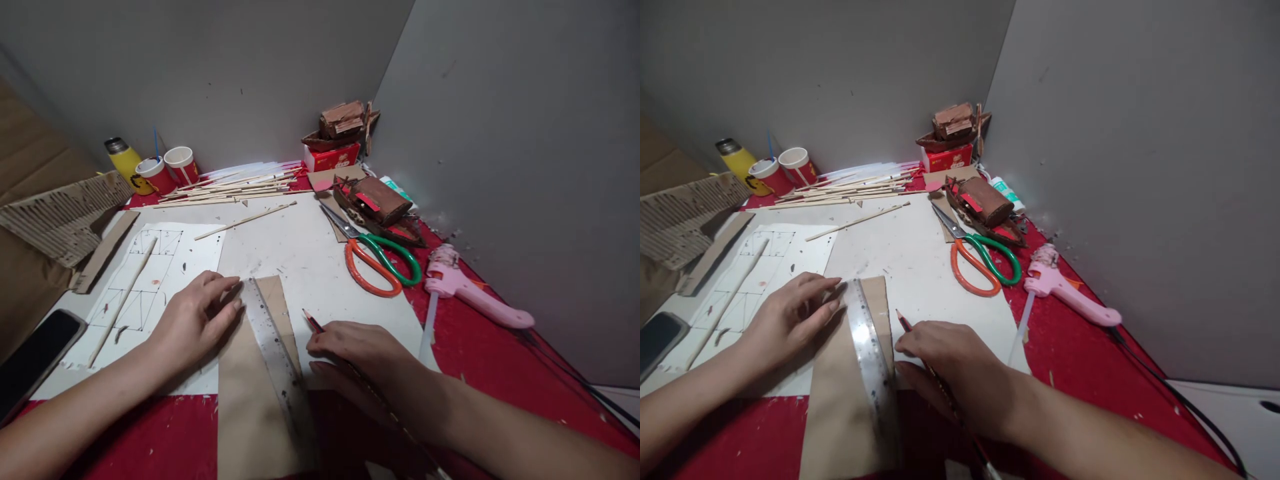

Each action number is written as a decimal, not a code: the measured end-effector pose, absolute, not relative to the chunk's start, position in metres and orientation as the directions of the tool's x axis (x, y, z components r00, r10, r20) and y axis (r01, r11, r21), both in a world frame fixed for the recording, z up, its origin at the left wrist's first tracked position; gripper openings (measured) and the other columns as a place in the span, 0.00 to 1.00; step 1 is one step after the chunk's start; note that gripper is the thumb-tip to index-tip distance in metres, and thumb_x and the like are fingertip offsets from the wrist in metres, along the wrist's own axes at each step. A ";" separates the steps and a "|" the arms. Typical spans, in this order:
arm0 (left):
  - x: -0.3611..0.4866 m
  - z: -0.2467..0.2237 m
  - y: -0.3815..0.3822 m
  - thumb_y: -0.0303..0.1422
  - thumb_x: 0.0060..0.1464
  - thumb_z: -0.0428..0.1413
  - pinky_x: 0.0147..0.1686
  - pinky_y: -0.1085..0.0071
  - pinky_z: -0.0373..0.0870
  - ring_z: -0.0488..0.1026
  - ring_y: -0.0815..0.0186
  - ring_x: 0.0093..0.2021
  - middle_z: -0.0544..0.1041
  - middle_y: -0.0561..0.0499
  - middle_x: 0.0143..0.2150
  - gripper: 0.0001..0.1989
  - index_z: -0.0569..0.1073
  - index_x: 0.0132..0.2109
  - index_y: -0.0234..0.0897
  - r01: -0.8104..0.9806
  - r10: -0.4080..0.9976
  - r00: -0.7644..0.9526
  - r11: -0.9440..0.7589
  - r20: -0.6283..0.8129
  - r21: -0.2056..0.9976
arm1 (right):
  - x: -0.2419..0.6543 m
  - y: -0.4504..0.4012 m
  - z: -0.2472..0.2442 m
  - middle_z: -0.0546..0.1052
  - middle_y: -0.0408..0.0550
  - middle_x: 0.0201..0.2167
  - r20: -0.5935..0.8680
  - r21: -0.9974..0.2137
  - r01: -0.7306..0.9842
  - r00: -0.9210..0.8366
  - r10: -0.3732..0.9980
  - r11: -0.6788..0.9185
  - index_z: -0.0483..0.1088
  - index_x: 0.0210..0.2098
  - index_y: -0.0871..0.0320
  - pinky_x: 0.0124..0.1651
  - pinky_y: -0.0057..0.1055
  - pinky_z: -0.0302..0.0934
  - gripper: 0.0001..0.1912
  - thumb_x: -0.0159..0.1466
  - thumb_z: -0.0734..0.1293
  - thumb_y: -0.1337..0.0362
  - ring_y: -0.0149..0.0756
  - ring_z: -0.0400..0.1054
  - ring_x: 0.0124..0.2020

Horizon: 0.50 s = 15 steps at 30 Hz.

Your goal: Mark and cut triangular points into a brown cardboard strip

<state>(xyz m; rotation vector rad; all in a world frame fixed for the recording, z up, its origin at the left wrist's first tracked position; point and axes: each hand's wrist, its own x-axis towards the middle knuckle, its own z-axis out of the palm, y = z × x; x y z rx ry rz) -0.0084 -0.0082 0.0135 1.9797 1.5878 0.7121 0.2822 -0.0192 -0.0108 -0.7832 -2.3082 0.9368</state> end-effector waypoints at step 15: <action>-0.013 -0.006 -0.016 0.38 0.66 0.54 0.61 0.41 0.67 0.64 0.42 0.67 0.69 0.29 0.66 0.26 0.66 0.66 0.27 0.669 0.691 0.699 -0.723 0.185 0.170 | 0.280 -0.020 -0.011 0.73 0.44 0.27 0.282 -0.742 0.294 -0.680 0.677 0.603 0.70 0.35 0.58 0.31 0.28 0.58 0.07 0.69 0.63 0.72 0.34 0.65 0.27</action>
